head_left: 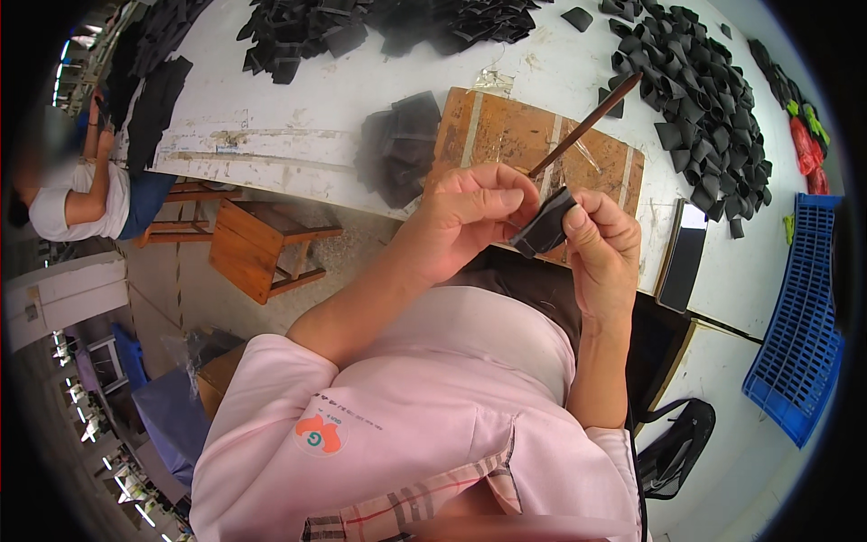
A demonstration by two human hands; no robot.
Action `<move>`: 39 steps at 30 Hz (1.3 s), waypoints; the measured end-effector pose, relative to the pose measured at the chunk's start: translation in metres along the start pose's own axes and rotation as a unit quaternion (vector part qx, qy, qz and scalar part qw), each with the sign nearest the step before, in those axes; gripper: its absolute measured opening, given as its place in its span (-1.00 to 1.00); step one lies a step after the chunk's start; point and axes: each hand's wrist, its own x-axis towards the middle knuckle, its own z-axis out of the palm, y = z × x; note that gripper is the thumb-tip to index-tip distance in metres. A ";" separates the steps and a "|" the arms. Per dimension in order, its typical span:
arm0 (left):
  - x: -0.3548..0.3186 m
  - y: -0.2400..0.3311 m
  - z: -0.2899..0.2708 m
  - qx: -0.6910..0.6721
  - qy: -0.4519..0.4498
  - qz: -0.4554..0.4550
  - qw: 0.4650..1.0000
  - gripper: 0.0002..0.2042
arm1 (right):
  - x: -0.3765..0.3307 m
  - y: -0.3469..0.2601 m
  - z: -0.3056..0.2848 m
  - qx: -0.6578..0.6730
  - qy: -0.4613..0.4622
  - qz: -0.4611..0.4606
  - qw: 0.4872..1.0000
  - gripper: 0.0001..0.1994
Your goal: Inspecting and manipulating small black rubber components at a manufacturing workbench.
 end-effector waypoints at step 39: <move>0.009 -0.023 0.015 0.609 0.224 0.441 0.620 -0.95 | 0.011 0.010 0.029 -0.495 0.095 -0.335 0.796 -0.89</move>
